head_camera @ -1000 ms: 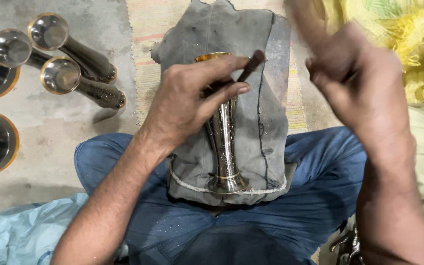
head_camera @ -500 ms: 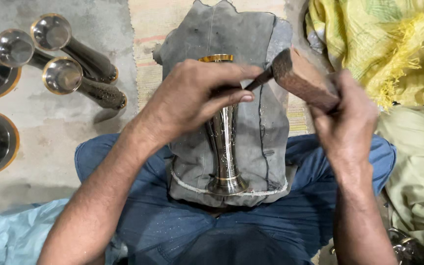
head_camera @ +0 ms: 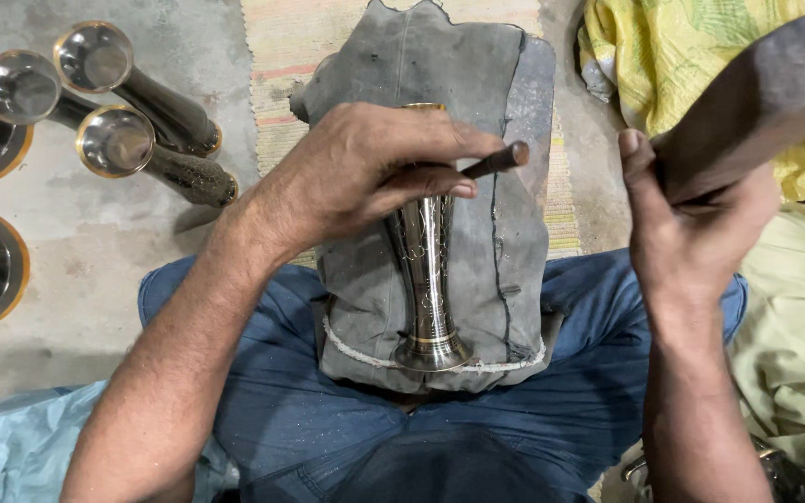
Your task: The person uses a hammer and a metal punch to engrave a decorative pattern onto a silver-colored metal vase. They repeatedly strike the punch against the vase's surface while rotating it to cover different areas.
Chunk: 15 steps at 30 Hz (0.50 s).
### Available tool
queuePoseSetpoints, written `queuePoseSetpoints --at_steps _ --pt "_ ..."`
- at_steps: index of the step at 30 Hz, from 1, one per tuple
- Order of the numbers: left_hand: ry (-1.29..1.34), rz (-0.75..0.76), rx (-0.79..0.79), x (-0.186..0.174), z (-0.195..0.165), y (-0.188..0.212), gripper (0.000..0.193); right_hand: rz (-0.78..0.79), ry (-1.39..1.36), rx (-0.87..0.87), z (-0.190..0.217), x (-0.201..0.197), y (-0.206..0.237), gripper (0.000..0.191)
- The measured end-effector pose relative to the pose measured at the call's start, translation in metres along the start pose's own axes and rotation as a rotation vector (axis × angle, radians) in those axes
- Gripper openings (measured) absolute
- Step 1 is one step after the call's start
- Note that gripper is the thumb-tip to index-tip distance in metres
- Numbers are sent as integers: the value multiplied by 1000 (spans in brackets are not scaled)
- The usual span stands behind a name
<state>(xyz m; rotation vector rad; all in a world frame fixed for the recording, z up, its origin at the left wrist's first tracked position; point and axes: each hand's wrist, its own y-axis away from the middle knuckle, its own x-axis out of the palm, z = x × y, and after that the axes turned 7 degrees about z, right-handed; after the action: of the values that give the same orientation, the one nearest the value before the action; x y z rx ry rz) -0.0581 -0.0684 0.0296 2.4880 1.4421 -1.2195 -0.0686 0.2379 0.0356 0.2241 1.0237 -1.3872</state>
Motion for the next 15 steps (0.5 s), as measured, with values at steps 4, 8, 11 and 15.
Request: queuePoseSetpoints --at_steps 4,8,11,15 --pt "-19 -63 51 2 1 4 36 28 461 -215 8 -1 -4 29" --pt "-1 -166 34 9 4 13 35 155 197 -113 22 -1 -15 25" --pt "-9 -236 18 17 5 20 37 231 408 -182 32 -7 -31 23" --pt "73 -346 -95 28 7 27 36 361 471 -273 47 -20 -53 29"
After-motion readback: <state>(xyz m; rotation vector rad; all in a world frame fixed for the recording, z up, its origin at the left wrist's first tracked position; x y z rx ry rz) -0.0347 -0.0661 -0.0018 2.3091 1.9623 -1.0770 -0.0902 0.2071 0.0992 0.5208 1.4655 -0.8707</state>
